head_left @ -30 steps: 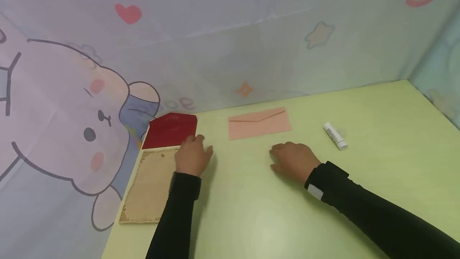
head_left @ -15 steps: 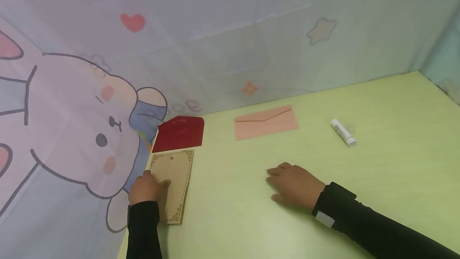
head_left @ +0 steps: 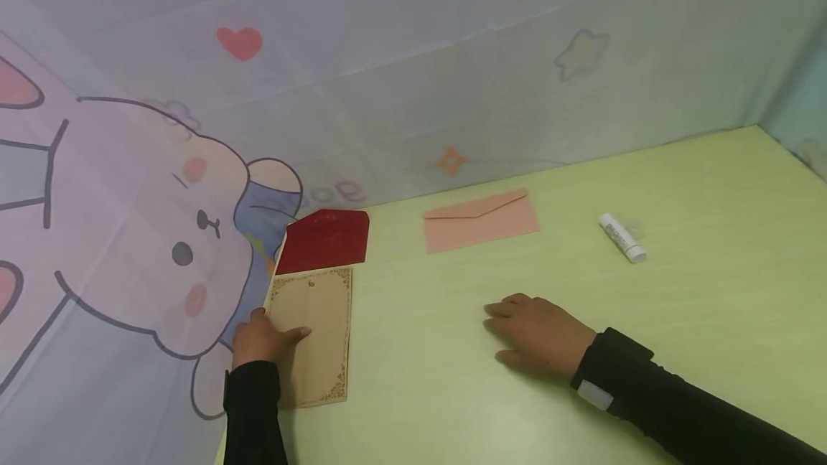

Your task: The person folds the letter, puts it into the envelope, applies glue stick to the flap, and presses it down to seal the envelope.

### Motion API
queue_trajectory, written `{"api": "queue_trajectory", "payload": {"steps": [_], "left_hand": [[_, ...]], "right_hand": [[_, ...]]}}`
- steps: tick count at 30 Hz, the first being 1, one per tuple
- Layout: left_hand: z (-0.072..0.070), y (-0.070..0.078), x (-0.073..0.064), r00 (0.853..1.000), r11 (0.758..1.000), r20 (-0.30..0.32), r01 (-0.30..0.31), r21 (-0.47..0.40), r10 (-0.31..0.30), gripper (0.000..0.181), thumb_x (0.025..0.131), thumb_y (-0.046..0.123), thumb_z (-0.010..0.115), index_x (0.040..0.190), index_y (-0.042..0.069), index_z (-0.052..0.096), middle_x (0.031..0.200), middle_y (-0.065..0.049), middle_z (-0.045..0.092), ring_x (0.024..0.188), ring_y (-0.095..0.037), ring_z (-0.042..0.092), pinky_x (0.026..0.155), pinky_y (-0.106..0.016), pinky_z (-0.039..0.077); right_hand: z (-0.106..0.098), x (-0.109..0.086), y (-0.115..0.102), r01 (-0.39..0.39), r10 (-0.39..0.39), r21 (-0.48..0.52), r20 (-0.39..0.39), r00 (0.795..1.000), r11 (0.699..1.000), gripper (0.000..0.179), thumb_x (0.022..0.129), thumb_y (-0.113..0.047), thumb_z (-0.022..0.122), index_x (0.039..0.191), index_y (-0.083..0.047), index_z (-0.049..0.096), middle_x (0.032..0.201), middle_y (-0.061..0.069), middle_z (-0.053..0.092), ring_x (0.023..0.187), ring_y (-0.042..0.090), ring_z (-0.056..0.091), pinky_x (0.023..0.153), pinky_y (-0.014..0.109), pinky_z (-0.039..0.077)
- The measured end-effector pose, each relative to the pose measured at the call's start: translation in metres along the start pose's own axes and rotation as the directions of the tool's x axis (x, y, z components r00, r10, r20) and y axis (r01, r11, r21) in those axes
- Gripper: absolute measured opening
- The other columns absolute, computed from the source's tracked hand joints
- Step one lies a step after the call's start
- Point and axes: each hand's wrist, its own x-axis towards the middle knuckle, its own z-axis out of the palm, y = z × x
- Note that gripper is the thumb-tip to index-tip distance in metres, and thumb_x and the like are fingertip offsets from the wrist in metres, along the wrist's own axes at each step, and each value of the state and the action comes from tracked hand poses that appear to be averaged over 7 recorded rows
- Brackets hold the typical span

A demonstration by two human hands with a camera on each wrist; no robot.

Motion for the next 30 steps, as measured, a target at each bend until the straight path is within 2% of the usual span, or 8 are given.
{"api": "queue_trajectory", "payload": {"steps": [8,13,15,17,21,24,28,30], "left_hand": [[-0.013,0.01,0.004,0.981,0.98,0.124,-0.13,-0.151,0.149,0.047,0.097,0.041,0.069,0.115,-0.002,0.06,0.096,-0.017,0.063,0.085,-0.028,0.058,0.075,-0.038,0.05],[-0.022,0.06,-0.008,0.947,0.859,0.055,-0.261,-0.441,0.317,0.052,0.098,0.043,0.069,0.136,0.008,0.059,0.115,-0.017,0.071,0.095,-0.022,0.069,0.082,-0.036,0.057],[-0.018,0.09,-0.014,0.928,0.776,-0.008,-0.317,-0.546,0.373,0.049,0.096,0.04,0.072,0.134,0.011,0.061,0.113,-0.018,0.073,0.09,-0.022,0.072,0.078,-0.036,0.059],[-0.01,0.121,-0.022,0.911,0.711,-0.054,-0.356,-0.607,0.409,0.045,0.095,0.037,0.074,0.131,0.013,0.064,0.108,-0.017,0.074,0.085,-0.021,0.072,0.074,-0.034,0.059],[0.008,0.178,-0.042,0.888,0.644,-0.076,-0.385,-0.662,0.453,0.038,0.094,0.036,0.075,0.126,0.016,0.067,0.102,-0.012,0.076,0.08,-0.018,0.072,0.069,-0.033,0.06],[0.017,0.208,-0.054,0.88,0.589,-0.071,-0.372,-0.717,0.47,0.034,0.094,0.033,0.075,0.122,0.015,0.068,0.098,-0.011,0.076,0.077,-0.017,0.073,0.067,-0.033,0.061],[0.024,0.235,-0.061,0.876,0.52,-0.075,-0.35,-0.779,0.477,0.031,0.094,0.031,0.075,0.118,0.013,0.069,0.092,-0.013,0.076,0.071,-0.018,0.073,0.063,-0.035,0.06],[0.028,0.243,-0.062,0.881,0.511,-0.056,-0.323,-0.796,0.469,0.032,0.092,0.034,0.077,0.116,0.014,0.07,0.089,-0.012,0.075,0.069,-0.018,0.072,0.062,-0.035,0.06]], "right_hand": [[-0.003,0.008,0.011,-0.022,0.022,0.065,0.004,1.0,0.998,0.044,0.09,-0.036,0.075,0.126,-0.011,0.07,0.137,0.008,0.068,0.124,0.03,0.063,0.1,0.044,0.055],[-0.015,0.025,0.033,-0.151,0.121,0.384,0.1,0.988,0.911,0.062,0.095,-0.047,0.069,0.143,-0.009,0.059,0.143,0.011,0.064,0.131,0.033,0.062,0.108,0.05,0.051],[-0.02,0.032,0.039,-0.202,0.152,0.562,0.134,0.979,0.802,0.072,0.096,-0.052,0.067,0.152,-0.011,0.048,0.149,0.012,0.059,0.134,0.034,0.06,0.11,0.051,0.049],[-0.023,0.04,0.042,-0.231,0.171,0.735,0.157,0.973,0.637,0.079,0.097,-0.051,0.066,0.159,-0.013,0.036,0.155,0.014,0.052,0.137,0.034,0.058,0.109,0.05,0.051],[-0.025,0.05,0.04,-0.201,0.203,0.941,0.148,0.968,0.273,0.07,0.096,-0.038,0.072,0.154,-0.014,0.04,0.145,0.015,0.061,0.126,0.031,0.066,0.1,0.044,0.057],[-0.025,0.053,0.039,-0.167,0.275,0.983,0.141,0.951,0.074,0.054,0.093,-0.026,0.077,0.14,-0.012,0.054,0.124,0.011,0.074,0.106,0.028,0.075,0.09,0.043,0.061],[-0.027,0.049,0.041,-0.134,0.389,0.987,0.157,0.908,-0.088,0.044,0.089,-0.016,0.08,0.128,-0.012,0.059,0.109,0.003,0.078,0.095,0.024,0.078,0.082,0.045,0.064],[-0.028,0.047,0.042,-0.128,0.428,0.985,0.166,0.888,-0.117,0.043,0.088,-0.015,0.081,0.125,-0.014,0.059,0.106,0.001,0.078,0.094,0.022,0.078,0.082,0.045,0.064]]}}
